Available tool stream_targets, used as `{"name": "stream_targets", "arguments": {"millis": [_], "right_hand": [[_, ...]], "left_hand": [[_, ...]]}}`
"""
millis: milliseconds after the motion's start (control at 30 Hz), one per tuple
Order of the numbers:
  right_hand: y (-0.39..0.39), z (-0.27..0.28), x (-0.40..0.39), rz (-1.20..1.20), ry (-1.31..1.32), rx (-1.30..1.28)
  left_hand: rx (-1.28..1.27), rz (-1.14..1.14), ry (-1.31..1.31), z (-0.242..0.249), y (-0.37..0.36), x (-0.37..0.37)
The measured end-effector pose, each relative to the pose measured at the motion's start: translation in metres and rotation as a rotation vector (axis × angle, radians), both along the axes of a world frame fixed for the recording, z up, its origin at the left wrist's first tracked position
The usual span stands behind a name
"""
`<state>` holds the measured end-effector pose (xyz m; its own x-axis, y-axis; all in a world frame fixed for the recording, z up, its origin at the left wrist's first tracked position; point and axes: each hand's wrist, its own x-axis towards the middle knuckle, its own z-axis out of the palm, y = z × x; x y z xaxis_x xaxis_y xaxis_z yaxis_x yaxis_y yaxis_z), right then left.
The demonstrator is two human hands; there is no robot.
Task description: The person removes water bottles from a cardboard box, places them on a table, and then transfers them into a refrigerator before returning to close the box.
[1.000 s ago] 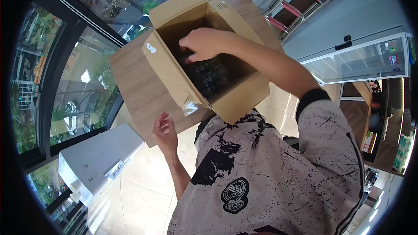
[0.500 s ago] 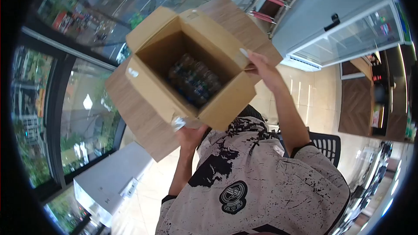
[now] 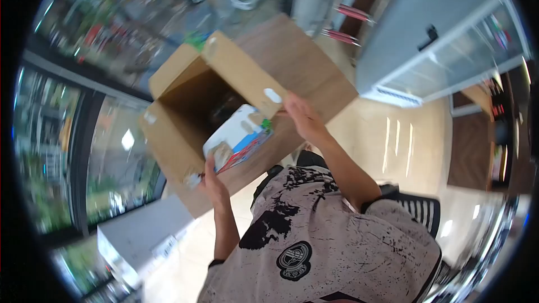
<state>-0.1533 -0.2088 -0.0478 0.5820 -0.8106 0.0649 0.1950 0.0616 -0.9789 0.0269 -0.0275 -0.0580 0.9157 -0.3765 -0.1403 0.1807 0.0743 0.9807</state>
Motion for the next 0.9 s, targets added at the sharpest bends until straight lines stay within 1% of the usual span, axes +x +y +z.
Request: {"name": "stream_targets", "arguments": {"millis": [33, 100, 133, 167, 200, 233, 300, 367, 433, 467, 500, 533, 567, 600, 633, 700, 733, 767, 800, 833, 867, 900], "right_hand": [[-0.002, 0.005, 0.003, 0.081, -0.018, 0.001], [-0.008, 0.020, 0.009, 0.015, -0.037, 0.128], [-0.019, 0.021, 0.015, 0.067, -0.051, 0.121], [-0.036, 0.023, 0.026, 0.012, 0.075, -0.033], [-0.049, 0.028, 0.041, -0.054, 0.193, -0.190], [-0.059, 0.036, 0.056, -0.024, 0.173, -0.201], [-0.078, 0.059, 0.086, -0.225, 0.461, -0.810], [-0.091, 0.081, 0.137, -0.012, 0.545, -0.733], [-0.112, 0.089, 0.193, 0.247, 0.800, -0.650], [-0.124, 0.080, 0.216, 0.247, 0.793, -0.664], [-0.136, 0.064, 0.240, 0.263, 0.800, -0.615], [-0.140, 0.052, 0.259, 0.281, 0.806, -0.565], [-0.138, 0.044, 0.267, 0.287, 0.796, -0.583], [-0.135, 0.036, 0.270, 0.160, 0.583, -0.548], [-0.129, 0.032, 0.270, 0.045, 0.371, -0.506], [-0.106, 0.046, 0.240, 0.327, 0.251, -0.270], [-0.098, 0.047, 0.222, 0.392, 0.315, -0.420], [-0.093, 0.045, 0.207, 0.453, 0.375, -0.569], [-0.093, 0.033, 0.199, 0.469, 0.379, -0.576], [-0.094, 0.019, 0.192, 0.401, 0.310, -0.832], [-0.088, 0.019, 0.189, 0.323, 0.238, -1.082], [-0.086, 0.020, 0.189, 0.325, 0.253, -1.077]], "left_hand": [[0.063, -0.023, -0.073, 0.003, -0.002, 0.000], [0.130, 0.012, -0.153, 0.000, -0.003, 0.000], [0.059, 0.028, -0.291, -0.007, -0.006, 0.000], [-0.009, 0.037, -0.432, -0.009, -0.010, 0.000], [-0.007, 0.016, -0.413, 0.003, -0.012, -0.004], [-0.008, 0.050, -0.430, 0.004, -0.012, -0.006], [-0.053, 0.047, -0.290, -0.001, -0.011, -0.006], [-0.068, 0.087, -0.290, -0.007, -0.008, -0.005], [-0.064, 0.080, -0.219, -0.009, -0.009, -0.004], [-0.089, 0.064, -0.211, -0.014, -0.009, -0.003], [-0.102, 0.074, -0.219, -0.016, -0.009, -0.002], [-0.130, 0.059, -0.232, -0.017, -0.008, -0.002], [-0.158, 0.047, -0.247, -0.018, -0.008, -0.001], [-0.166, 0.069, -0.325, -0.021, -0.008, -0.003], [-0.177, 0.093, -0.332, -0.028, -0.006, 0.000], [-0.067, -0.007, -0.237, -0.043, -0.003, 0.001], [-0.072, 0.017, -0.228, -0.032, -0.006, -0.003], [-0.078, 0.071, -0.423, -0.008, -0.011, -0.007], [-0.080, 0.120, -0.618, 0.010, -0.013, -0.005], [-0.080, 0.128, -0.611, 0.015, -0.012, 0.001], [0.027, -0.030, -0.804, 0.018, -0.008, 0.006], [0.134, -0.201, -0.992, 0.020, -0.006, 0.011]]}}
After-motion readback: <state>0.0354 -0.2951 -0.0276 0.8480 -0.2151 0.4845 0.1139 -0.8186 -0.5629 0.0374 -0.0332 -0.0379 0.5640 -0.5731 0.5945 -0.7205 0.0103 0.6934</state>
